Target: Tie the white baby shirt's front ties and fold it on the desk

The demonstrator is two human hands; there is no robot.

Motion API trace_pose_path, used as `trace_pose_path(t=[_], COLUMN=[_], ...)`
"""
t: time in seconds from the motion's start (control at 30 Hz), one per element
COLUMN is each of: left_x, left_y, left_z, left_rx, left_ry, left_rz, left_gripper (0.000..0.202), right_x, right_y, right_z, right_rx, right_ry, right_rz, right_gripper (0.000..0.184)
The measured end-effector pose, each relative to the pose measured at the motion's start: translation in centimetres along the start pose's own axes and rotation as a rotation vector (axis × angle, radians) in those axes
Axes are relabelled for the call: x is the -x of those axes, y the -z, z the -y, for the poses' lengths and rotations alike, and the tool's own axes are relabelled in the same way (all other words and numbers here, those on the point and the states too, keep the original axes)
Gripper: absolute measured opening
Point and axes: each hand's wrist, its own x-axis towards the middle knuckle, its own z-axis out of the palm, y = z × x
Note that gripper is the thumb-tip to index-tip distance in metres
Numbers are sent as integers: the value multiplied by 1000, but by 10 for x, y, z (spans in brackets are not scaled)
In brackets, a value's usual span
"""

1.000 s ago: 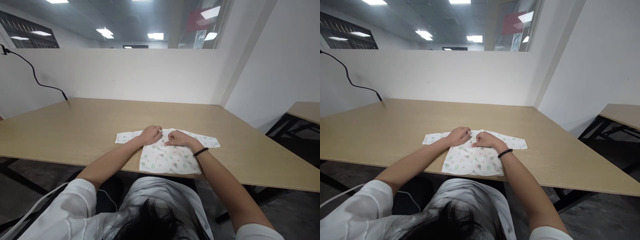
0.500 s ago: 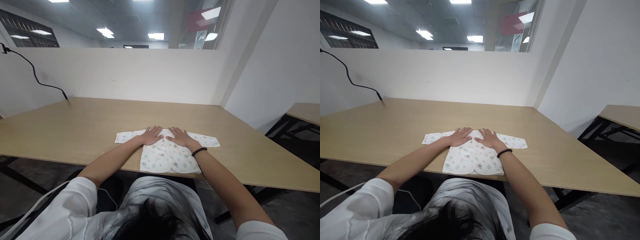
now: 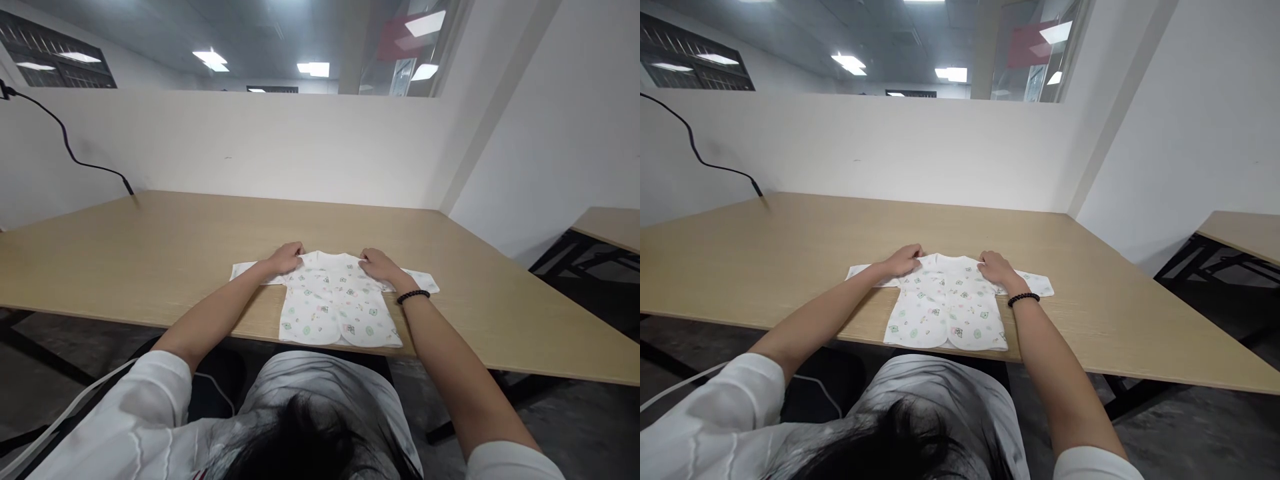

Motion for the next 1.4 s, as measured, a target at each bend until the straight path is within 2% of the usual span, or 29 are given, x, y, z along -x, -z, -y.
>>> trace_pose_path(t=[0.1, 0.2, 0.3, 0.4, 0.47, 0.53, 0.6, 0.63, 0.73, 0.8, 0.83, 0.9, 0.93, 0.97, 1.0, 1.03, 1.1, 1.13, 1.17, 1.2, 1.23, 1.3, 1.37, 1.4], left_x=[3, 8, 12, 13, 12, 11, 11, 10, 11, 12, 13, 15, 16, 17, 18, 19, 23, 25, 26, 28, 29, 31, 30, 29], left_y=[7, 19, 31, 39, 43, 46, 47, 48, 48, 50, 52, 57, 60, 64, 67, 70, 75, 77, 79, 81, 83, 88, 92, 94], left_z=[-2, -6, -5, -1, 0, -2, -7, -10, -18, -20, -20, -19, -19, -18, -19, -20, -23, -26, -29, -31, -33, -34, -31, -28], left_rx=[160, 270, 263, 230, 200, 132, 4, -74, -265, -306, -304, -262, -223, -172, -110, -40, 109, 176, 232, 279, 317, 366, 371, 352], left_ry=[-71, -165, -179, -146, -131, -123, -136, -147, -144, -128, -141, -205, -237, -261, -274, -277, -257, -232, -201, -166, -133, -90, -78, -80], left_rz=[5, 97, 284, 461, 526, 532, 434, 324, -151, -388, -446, -461, -422, -345, -227, -66, 352, 564, 747, 881, 966, 1019, 976, 919], left_gripper=[29, 38, 35, 22, 22, 23, 23, 25, 32, 35, 35, 31, 28, 25, 22, 20, 18, 18, 19, 23, 29, 39, 46, 46], right_x=[3, 6, 8, 12, 14, 16, 17, 17, 16, 15, 16, 18, 20, 23, 26, 30, 36, 39, 41, 42, 44, 45, 44, 43], right_y=[6, 15, 25, 33, 36, 37, 36, 35, 36, 39, 42, 49, 52, 56, 59, 61, 65, 66, 67, 68, 68, 71, 72, 72], right_z=[2, 1, -1, -2, -1, 1, 4, 6, 13, 19, 22, 28, 31, 33, 34, 35, 35, 35, 34, 33, 31, 29, 26, 24], right_rx=[-150, -306, -373, -334, -275, -206, -125, -84, 11, 22, 9, -55, -111, -175, -245, -312, -419, -453, -479, -506, -537, -612, -685, -702], right_ry=[32, 129, 213, 211, 176, 149, 143, 149, 189, 213, 224, 242, 254, 271, 288, 303, 308, 292, 264, 229, 192, 129, 99, 93], right_rz=[-46, -45, 114, 305, 367, 389, 333, 253, -146, -376, -443, -470, -424, -321, -163, 38, 462, 633, 757, 835, 879, 898, 848, 798], right_gripper=[10, 19, 16, 15, 17, 21, 27, 31, 47, 52, 50, 41, 35, 29, 25, 23, 28, 33, 40, 45, 49, 52, 53, 52])
